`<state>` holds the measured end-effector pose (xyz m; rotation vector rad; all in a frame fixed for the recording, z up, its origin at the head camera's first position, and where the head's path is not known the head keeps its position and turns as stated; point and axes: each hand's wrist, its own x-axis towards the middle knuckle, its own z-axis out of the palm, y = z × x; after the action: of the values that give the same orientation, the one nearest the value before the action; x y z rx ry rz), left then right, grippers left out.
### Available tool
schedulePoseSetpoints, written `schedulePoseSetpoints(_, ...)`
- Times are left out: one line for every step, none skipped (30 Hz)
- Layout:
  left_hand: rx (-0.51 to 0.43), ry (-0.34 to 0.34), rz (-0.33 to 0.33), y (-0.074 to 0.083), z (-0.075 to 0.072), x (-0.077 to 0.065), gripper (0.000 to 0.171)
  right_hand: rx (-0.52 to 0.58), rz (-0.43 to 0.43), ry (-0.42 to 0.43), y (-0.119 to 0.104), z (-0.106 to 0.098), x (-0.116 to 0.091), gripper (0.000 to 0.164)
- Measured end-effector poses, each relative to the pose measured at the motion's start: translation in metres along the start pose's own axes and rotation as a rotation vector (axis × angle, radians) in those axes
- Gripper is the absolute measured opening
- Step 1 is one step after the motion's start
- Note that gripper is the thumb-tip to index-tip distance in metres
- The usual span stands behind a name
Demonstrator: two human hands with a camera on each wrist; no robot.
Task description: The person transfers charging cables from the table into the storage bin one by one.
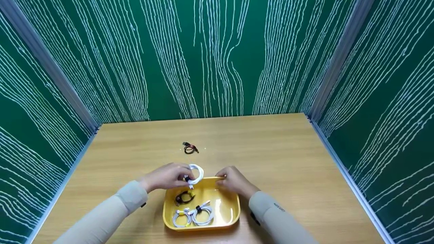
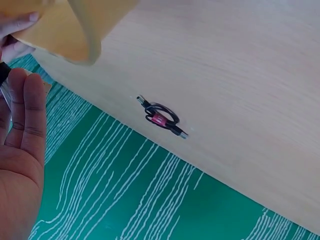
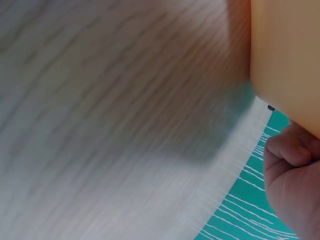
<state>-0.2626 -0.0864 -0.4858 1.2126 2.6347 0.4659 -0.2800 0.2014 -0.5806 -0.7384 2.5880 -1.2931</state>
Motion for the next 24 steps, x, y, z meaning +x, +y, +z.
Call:
schedulePoseSetpoints(0.009, -0.001, 0.005, 0.001, 0.0, 0.0, 0.021, -0.009, -0.007, 0.002, 0.0, 0.0, 0.0, 0.007)
schedulePoseSetpoints(0.011, -0.005, 0.006, 0.001, 0.001, 0.001, 0.021, -0.014, -0.009, 0.003, 0.0, 0.0, 0.0, 0.007)
schedulePoseSetpoints(0.014, -0.01, 0.008, 0.002, 0.001, 0.001, 0.021, -0.017, -0.009, 0.004, 0.0, 0.0, 0.0, 0.007)
schedulePoseSetpoints(0.017, -0.014, 0.01, 0.003, 0.001, 0.001, 0.022, -0.019, -0.009, 0.004, 0.0, 0.0, 0.0, 0.008)
schedulePoseSetpoints(0.017, -0.018, 0.01, 0.004, 0.001, 0.002, 0.022, -0.02, -0.007, 0.003, 0.0, -0.001, 0.0, 0.008)
schedulePoseSetpoints(0.022, -0.02, 0.015, 0.006, 0.001, 0.002, 0.022, -0.021, -0.005, 0.002, 0.0, -0.001, 0.0, 0.009)
schedulePoseSetpoints(0.024, -0.023, 0.017, 0.007, 0.001, 0.002, 0.021, -0.022, -0.002, 0.001, 0.0, -0.001, 0.0, 0.009)
schedulePoseSetpoints(0.025, -0.026, 0.019, 0.008, 0.001, 0.003, 0.021, -0.023, 0.002, -0.001, -0.001, -0.001, -0.001, 0.01)
schedulePoseSetpoints(0.031, -0.027, 0.022, 0.009, 0.002, 0.003, 0.021, -0.023, 0.006, -0.002, -0.001, -0.001, -0.001, 0.01)
schedulePoseSetpoints(0.038, -0.03, 0.026, 0.009, 0.002, 0.004, 0.021, -0.024, 0.006, -0.002, -0.001, -0.001, -0.001, 0.01)
schedulePoseSetpoints(0.044, -0.033, 0.029, 0.01, 0.002, 0.004, 0.021, -0.023, 0.007, -0.002, -0.001, -0.001, 0.0, 0.01)
schedulePoseSetpoints(0.054, -0.036, 0.034, 0.011, 0.002, 0.005, 0.021, -0.024, 0.006, 0.0, -0.001, -0.001, 0.0, 0.01)
schedulePoseSetpoints(0.062, -0.04, 0.038, 0.011, 0.003, 0.006, 0.021, -0.024, 0.005, 0.003, -0.001, -0.001, 0.0, 0.01)
schedulePoseSetpoints(0.072, -0.043, 0.044, 0.012, 0.003, 0.006, 0.022, -0.024, 0.002, 0.007, -0.001, -0.001, 0.0, 0.01)
schedulePoseSetpoints(0.083, -0.045, 0.051, 0.013, 0.004, 0.006, 0.022, -0.024, -0.005, 0.01, -0.001, -0.001, 0.0, 0.01)
schedulePoseSetpoints(0.091, -0.049, 0.057, 0.013, 0.004, 0.007, 0.022, -0.022, -0.009, 0.012, 0.0, -0.001, 0.001, 0.01)
schedulePoseSetpoints(0.097, -0.052, 0.062, 0.014, 0.005, 0.007, 0.022, -0.023, -0.011, 0.013, 0.0, 0.0, 0.001, 0.01)
schedulePoseSetpoints(0.099, -0.055, 0.066, 0.014, 0.005, 0.007, 0.021, -0.023, -0.015, 0.014, 0.0, 0.0, 0.001, 0.01)
schedulePoseSetpoints(0.099, -0.057, 0.07, 0.015, 0.006, 0.007, 0.021, -0.023, -0.018, 0.015, 0.0, 0.0, 0.001, 0.01)
schedulePoseSetpoints(0.101, -0.058, 0.074, 0.015, 0.006, 0.007, 0.021, -0.022, -0.023, 0.013, 0.0, 0.0, 0.001, 0.01)
schedulePoseSetpoints(0.103, -0.057, 0.079, 0.015, 0.007, 0.007, 0.021, -0.021, -0.023, 0.011, 0.0, 0.0, 0.001, 0.01)
schedulePoseSetpoints(0.103, -0.056, 0.083, 0.015, 0.008, 0.008, 0.021, -0.019, -0.02, 0.009, 0.0, 0.0, 0.001, 0.01)
schedulePoseSetpoints(0.106, -0.054, 0.087, 0.016, 0.009, 0.008, 0.021, -0.016, -0.018, 0.008, 0.0, 0.0, 0.001, 0.01)
schedulePoseSetpoints(0.11, -0.052, 0.093, 0.016, 0.009, 0.008, 0.021, -0.012, -0.018, 0.007, 0.001, 0.0, 0.0, 0.01)
